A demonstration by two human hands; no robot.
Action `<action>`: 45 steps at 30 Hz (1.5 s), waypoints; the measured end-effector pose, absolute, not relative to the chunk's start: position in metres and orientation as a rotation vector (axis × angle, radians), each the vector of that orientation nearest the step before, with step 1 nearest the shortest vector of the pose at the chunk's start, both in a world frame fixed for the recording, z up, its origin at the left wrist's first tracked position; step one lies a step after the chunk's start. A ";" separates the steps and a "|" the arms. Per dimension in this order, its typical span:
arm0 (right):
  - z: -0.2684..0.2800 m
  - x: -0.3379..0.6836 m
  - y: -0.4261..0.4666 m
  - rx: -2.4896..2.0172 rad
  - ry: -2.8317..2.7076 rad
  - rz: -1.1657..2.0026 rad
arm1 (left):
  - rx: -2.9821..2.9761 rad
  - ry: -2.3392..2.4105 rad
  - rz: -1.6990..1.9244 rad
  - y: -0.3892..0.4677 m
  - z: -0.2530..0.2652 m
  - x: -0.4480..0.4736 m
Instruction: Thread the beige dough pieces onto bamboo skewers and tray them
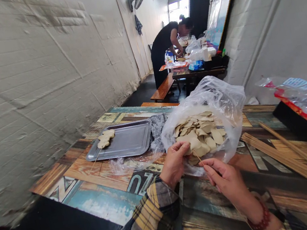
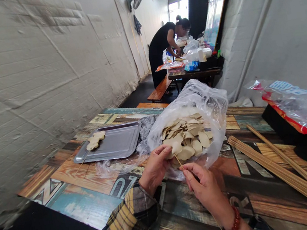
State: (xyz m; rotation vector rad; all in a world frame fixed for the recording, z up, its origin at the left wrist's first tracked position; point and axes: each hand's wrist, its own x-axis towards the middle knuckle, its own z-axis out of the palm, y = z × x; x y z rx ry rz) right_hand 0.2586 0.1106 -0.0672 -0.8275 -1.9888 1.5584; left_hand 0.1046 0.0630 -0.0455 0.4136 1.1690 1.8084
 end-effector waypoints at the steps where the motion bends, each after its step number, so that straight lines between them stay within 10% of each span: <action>1: -0.067 0.259 0.110 -0.817 -2.029 1.482 | 0.422 1.183 1.809 0.063 -0.045 0.104; 31: -0.071 0.262 0.119 -0.911 -1.911 1.350 | 0.702 1.354 1.660 0.064 -0.052 0.127; 45: -0.065 0.263 0.125 -0.892 -1.756 1.524 | 1.520 2.437 1.338 0.070 -0.067 0.078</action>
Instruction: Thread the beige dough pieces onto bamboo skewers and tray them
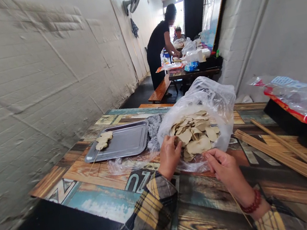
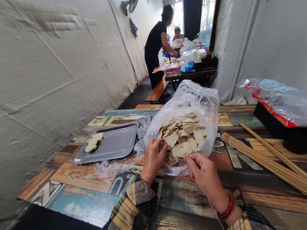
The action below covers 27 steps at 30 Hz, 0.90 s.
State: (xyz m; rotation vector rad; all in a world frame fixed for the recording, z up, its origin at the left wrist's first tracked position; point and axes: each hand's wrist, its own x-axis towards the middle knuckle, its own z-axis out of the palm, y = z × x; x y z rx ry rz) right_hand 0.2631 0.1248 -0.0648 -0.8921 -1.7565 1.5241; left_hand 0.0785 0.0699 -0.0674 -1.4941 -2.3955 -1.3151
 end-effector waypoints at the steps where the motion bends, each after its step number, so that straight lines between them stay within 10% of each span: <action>1: -0.064 0.263 0.124 -0.891 -1.765 1.521 | -1.485 -2.419 -1.254 0.070 -0.067 0.080; 14: -0.063 0.263 0.124 -0.888 -1.810 1.487 | -1.472 -2.356 -1.227 0.073 -0.061 0.091; 27: -0.063 0.264 0.120 -0.878 -1.856 1.526 | -0.892 -2.077 -3.142 0.071 -0.046 0.086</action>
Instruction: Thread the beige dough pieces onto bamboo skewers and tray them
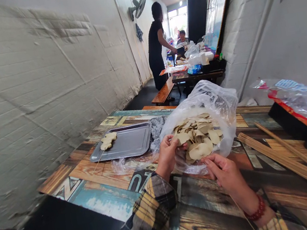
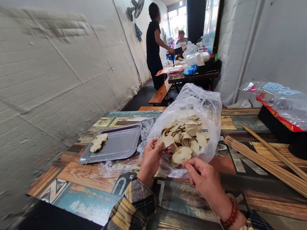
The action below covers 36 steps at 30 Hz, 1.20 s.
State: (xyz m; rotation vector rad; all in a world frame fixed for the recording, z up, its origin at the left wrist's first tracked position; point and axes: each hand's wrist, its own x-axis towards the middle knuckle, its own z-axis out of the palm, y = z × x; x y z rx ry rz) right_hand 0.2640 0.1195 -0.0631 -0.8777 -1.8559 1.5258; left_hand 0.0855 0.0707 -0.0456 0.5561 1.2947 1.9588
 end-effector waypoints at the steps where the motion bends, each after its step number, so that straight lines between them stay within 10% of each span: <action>1: -0.063 0.264 0.118 -0.879 -1.867 1.520 | 0.538 1.270 1.968 0.070 -0.043 0.086; 36: -0.070 0.261 0.112 -0.892 -1.860 1.750 | 0.589 1.263 1.947 0.067 -0.043 0.087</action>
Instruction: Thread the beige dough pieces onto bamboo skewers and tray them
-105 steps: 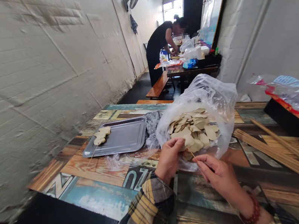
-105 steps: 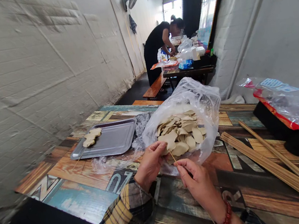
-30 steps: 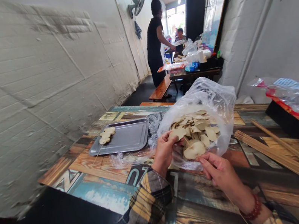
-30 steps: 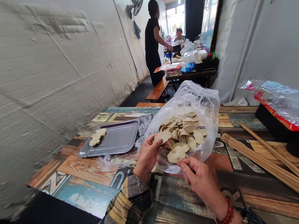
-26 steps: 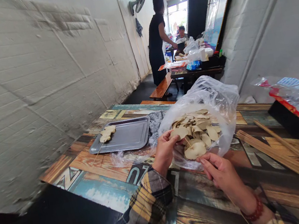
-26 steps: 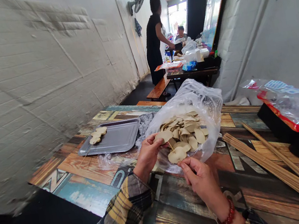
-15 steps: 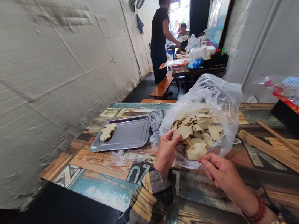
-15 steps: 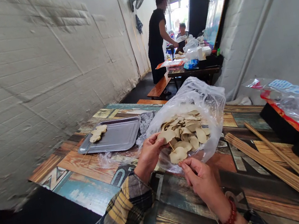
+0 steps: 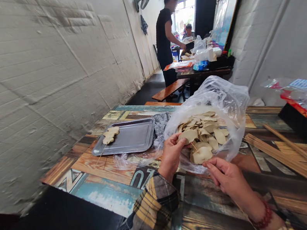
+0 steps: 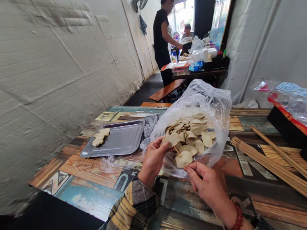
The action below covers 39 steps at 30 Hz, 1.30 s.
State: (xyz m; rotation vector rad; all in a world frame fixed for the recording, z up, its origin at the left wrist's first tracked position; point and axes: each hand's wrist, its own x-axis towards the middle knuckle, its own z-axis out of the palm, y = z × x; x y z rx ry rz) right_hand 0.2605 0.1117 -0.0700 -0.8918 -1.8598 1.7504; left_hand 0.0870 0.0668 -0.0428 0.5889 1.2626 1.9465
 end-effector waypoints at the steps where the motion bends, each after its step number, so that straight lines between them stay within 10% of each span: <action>1: -0.070 0.260 0.112 -0.894 -1.860 1.753 | 0.594 1.267 1.948 0.067 -0.043 0.087; 39: -0.072 0.260 0.115 -0.864 -1.837 1.704 | 0.721 1.342 1.813 0.066 -0.049 0.089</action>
